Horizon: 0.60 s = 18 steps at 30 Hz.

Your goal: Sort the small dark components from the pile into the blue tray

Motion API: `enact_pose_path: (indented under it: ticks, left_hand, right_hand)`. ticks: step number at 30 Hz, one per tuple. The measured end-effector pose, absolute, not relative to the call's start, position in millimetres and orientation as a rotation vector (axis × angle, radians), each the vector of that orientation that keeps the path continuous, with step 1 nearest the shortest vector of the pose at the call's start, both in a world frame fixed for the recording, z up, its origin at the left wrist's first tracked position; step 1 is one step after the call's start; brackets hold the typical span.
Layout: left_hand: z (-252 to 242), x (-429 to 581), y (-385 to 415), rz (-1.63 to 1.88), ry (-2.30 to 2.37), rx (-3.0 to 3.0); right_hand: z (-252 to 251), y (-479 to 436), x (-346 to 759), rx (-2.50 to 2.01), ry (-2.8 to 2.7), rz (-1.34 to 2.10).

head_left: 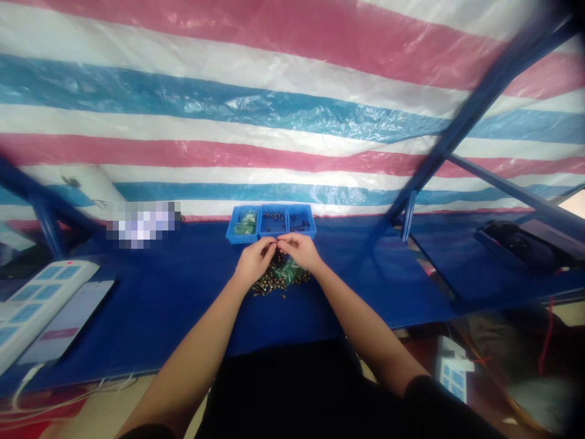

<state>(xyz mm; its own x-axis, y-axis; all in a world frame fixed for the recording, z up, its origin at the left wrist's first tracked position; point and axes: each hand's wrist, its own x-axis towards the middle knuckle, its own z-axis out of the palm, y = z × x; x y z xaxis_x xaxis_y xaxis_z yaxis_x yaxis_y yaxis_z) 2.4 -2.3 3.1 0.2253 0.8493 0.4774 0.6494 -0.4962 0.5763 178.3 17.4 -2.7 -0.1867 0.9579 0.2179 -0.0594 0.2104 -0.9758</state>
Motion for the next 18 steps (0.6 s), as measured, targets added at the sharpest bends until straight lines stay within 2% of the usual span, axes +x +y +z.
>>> enact_pose_path:
  ticks: [18]
  left_hand:
    - [3.1, 1.8, -2.7, 1.133, 1.422, 2.210]
  right_hand:
    - [1.0, 14.0, 179.2, -0.967, -1.458, 1.181]
